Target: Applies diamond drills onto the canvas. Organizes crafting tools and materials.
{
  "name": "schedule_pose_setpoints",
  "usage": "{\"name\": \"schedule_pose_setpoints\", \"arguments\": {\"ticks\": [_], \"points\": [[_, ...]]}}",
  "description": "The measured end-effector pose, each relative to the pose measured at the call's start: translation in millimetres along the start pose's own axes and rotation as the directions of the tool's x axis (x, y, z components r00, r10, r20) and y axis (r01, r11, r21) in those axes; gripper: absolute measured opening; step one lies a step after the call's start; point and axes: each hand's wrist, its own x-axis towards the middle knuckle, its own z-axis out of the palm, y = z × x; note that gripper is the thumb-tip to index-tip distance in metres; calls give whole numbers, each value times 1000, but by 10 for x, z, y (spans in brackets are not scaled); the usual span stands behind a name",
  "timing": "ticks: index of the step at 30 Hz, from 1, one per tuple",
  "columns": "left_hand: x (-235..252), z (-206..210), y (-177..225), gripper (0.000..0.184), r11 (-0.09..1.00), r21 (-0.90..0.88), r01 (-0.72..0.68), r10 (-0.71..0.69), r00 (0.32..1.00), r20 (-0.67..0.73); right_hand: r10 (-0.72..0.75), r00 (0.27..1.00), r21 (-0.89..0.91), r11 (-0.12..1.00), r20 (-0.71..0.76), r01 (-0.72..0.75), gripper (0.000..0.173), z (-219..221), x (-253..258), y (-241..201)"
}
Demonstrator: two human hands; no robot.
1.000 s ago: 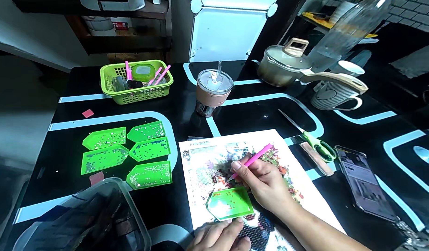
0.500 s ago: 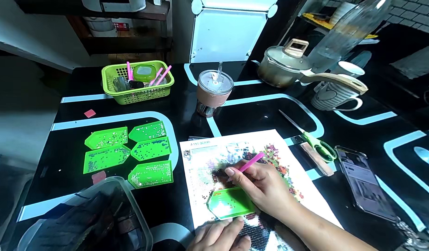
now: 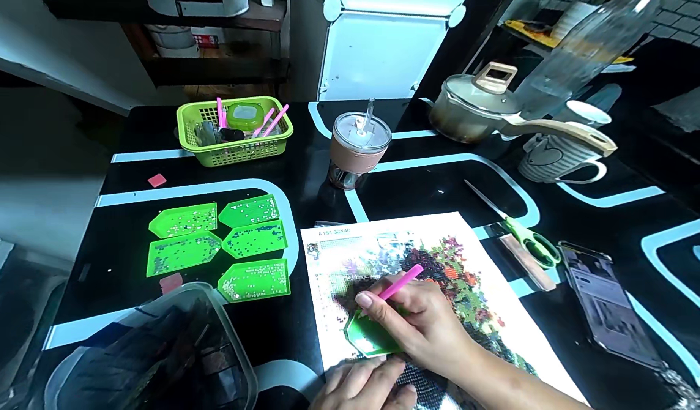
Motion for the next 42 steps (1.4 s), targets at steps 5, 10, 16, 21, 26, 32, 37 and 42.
{"name": "schedule_pose_setpoints", "arguments": {"ticks": [5,10,16,21,26,32,37,42], "points": [[-1,-5,1,40,1000,-12,5,-5,1000,4,22,1000,73,997,-4,-22,31,-17,6,2],[4,-16,9,40,1000,-8,13,-12,1000,16,147,988,206,969,-42,-135,26,-107,21,1],[-2,12,-12,39,1000,-8,-8,8,1000,-6,-7,1000,71,997,-1,7,31,-13,-4,14],[-3,13,-9,39,1000,-8,-9,9,1000,-8,-38,999,26,999,10,38,32,-5,-2,10],[2,-1,-5,40,1000,-7,1,-1,1000,7,165,984,212,966,-66,-148,23,-136,28,3],[7,-7,-11,41,1000,12,-10,10,1000,17,332,929,204,933,-163,-297,23,-249,9,168],[6,-3,-12,40,1000,9,-10,10,1000,13,224,962,162,967,-157,-198,24,-205,-20,178],[5,-6,-14,41,1000,15,-16,16,1000,9,218,965,152,969,-147,-196,24,-191,-17,182]]}}
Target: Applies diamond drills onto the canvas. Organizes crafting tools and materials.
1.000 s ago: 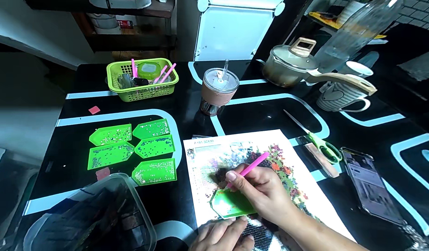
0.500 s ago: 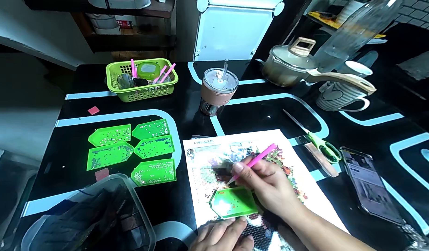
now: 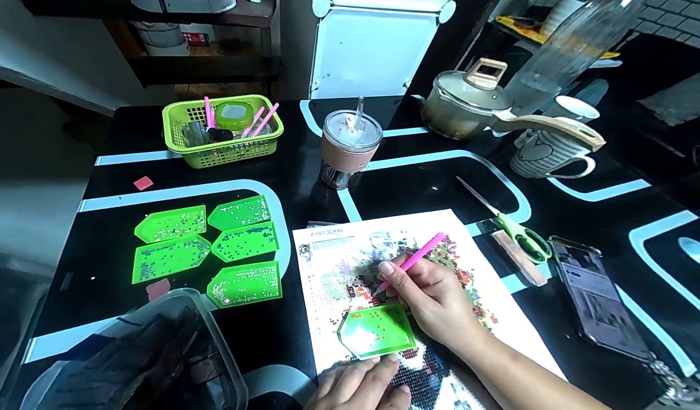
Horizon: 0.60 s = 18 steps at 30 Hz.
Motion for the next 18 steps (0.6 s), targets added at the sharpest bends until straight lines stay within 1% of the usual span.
{"name": "schedule_pose_setpoints", "arguments": {"ticks": [6,8,11,13,15,18], "points": [[-3,1,6,41,1000,-18,14,-14,1000,1,-72,997,-91,993,27,74,26,7,2,7],[-4,0,8,40,999,-28,21,-21,1000,1,-126,991,-158,978,53,133,28,4,5,5],[-1,-4,9,40,999,-29,22,-22,1000,0,-240,965,-262,929,107,260,32,-2,1,-24],[2,-9,11,40,999,-33,21,-21,1000,3,-271,953,-285,911,133,298,34,-12,-9,-40],[-2,-10,13,40,999,-36,25,-24,1000,10,-231,964,-260,931,130,258,33,-33,-12,-45],[-6,1,5,40,999,-26,19,-19,1000,4,-147,985,-126,979,91,158,29,-39,-6,-83]]}}
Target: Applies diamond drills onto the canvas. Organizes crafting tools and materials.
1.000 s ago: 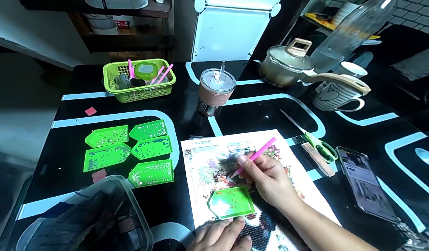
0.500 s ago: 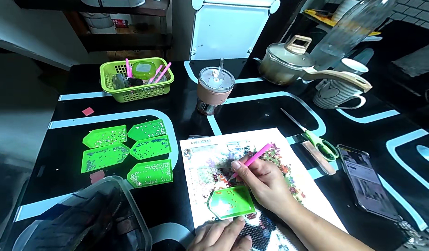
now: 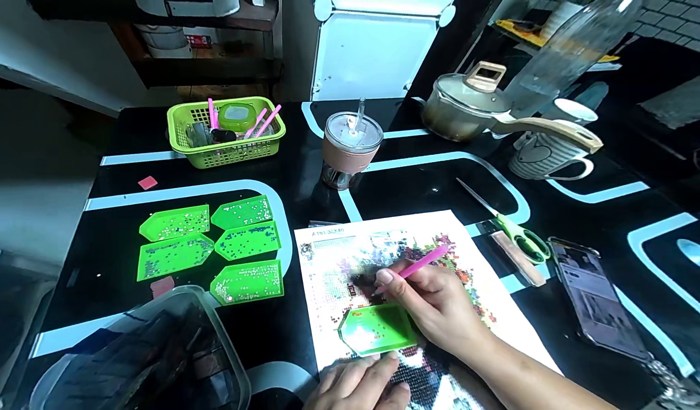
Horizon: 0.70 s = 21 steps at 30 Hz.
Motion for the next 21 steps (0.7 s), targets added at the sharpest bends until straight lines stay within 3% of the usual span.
{"name": "schedule_pose_setpoints", "arguments": {"ticks": [3,15,17,21], "points": [[-1,-4,3,40,1000,0,1,-1,1000,5,-33,999,98,995,23,30,29,61,-10,-64],[2,-1,5,40,1000,-7,3,-3,1000,-6,-88,992,67,994,89,82,32,158,-26,-51],[6,-8,10,40,1000,-9,4,-5,1000,-4,-52,996,110,993,77,43,30,142,-17,-60],[8,-8,8,40,1000,1,1,-1,1000,4,165,986,219,963,-25,-156,24,64,15,-59]]}}
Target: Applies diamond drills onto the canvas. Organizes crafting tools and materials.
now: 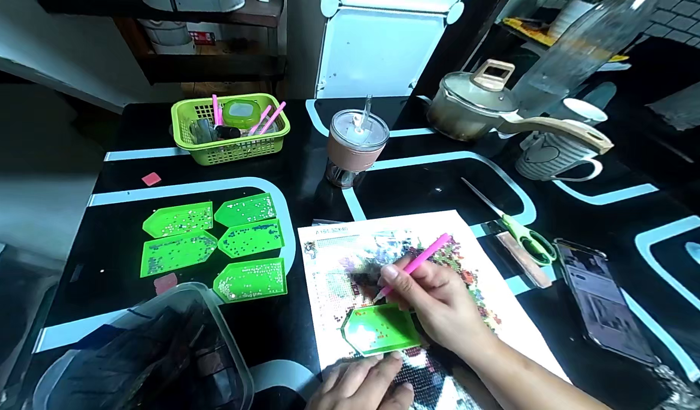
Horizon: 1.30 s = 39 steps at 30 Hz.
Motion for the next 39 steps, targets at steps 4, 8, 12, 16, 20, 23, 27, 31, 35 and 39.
{"name": "schedule_pose_setpoints", "arguments": {"ticks": [4,8,12,16,20,23,27,31,35,39], "points": [[-3,12,-9,41,1000,1,-2,2,1000,-1,41,998,-22,999,-48,-42,22,-14,11,49],[-3,11,-7,41,1000,3,-3,3,1000,1,10,999,-91,996,-45,-14,24,1,-4,81],[-4,5,-8,41,1000,3,-3,3,1000,1,-6,999,-97,995,-33,2,25,4,-5,93],[-2,0,-1,41,1000,-1,-1,1,1000,2,-51,999,-142,989,-13,48,27,15,-2,97],[-1,-6,4,40,1000,4,1,-1,1000,0,-177,984,-288,941,26,177,30,28,-25,110],[0,-10,4,40,1000,2,2,-2,1000,4,-268,958,-374,882,103,287,34,7,-32,86],[-5,-8,4,40,1000,-9,3,-3,1000,1,-136,988,-208,967,76,150,29,-55,-9,41],[-7,-2,-2,40,1000,-9,3,-3,1000,-6,-174,978,-93,978,118,186,29,59,-43,-34],[-5,-1,-6,40,1000,-4,1,-1,1000,-2,-210,965,-121,966,158,230,33,116,-34,-1],[-7,5,-2,39,1000,-3,2,-2,1000,-14,-211,963,-139,962,166,235,32,118,-31,17]]}}
